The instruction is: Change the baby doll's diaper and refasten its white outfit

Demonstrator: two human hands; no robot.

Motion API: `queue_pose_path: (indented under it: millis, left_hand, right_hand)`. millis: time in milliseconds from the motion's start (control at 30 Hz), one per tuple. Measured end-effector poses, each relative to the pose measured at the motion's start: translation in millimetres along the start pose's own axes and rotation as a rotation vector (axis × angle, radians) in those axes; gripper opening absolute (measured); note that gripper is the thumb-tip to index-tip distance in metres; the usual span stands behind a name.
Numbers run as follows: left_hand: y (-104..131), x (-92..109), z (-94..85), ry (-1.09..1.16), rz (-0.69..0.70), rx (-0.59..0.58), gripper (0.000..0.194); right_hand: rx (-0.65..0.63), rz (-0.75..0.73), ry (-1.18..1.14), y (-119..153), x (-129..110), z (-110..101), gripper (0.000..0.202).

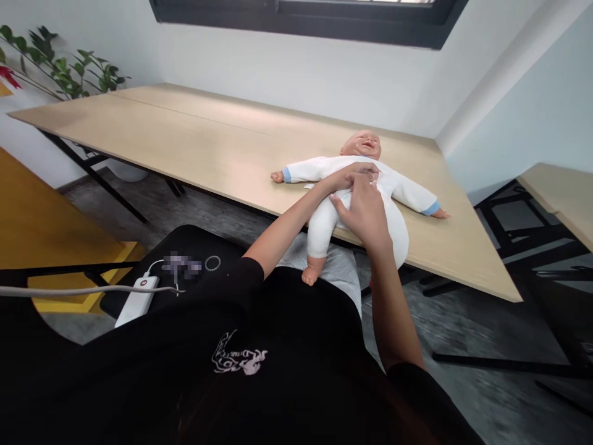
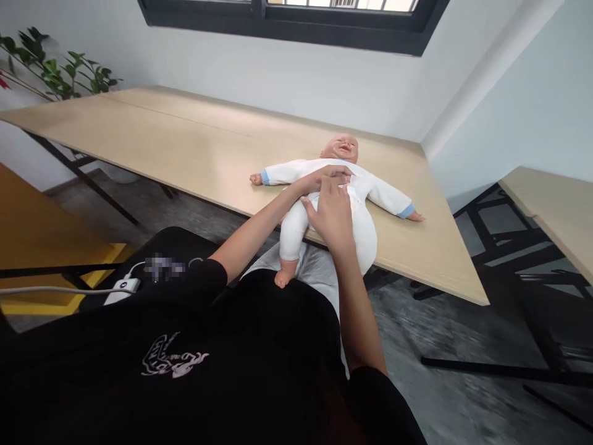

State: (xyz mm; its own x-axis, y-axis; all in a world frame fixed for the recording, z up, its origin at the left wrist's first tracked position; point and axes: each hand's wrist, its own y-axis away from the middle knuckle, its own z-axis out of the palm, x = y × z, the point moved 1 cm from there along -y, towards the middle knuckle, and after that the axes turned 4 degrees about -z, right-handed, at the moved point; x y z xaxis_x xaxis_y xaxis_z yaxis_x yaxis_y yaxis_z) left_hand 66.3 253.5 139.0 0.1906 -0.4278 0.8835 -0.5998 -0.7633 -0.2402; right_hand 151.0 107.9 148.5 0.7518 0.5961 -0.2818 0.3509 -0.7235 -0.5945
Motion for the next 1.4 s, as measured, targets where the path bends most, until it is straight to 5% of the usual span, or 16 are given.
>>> queue_pose_path:
  millis: [233, 467, 767, 1400]
  left_hand:
    - [8, 7, -0.7, -0.064, 0.023, 0.001, 0.029]
    - [8, 5, -0.4, -0.13, 0.093, -0.007, 0.038]
    - [9, 3, 1.7, -0.078, 0.112, 0.019, 0.03]
    - [5, -5, -4.1, -0.176, 0.104, -0.01, 0.037]
  right_hand:
    - [-0.057, -0.005, -0.045, 8, 2, -12, 0.04]
    - [0.05, 0.077, 0.002, 15, 7, -24, 0.043]
    - [-0.066, 0.095, 0.161, 16, 4, -15, 0.053]
    - [-0.053, 0.088, 0.228, 15, 1, -8, 0.06]
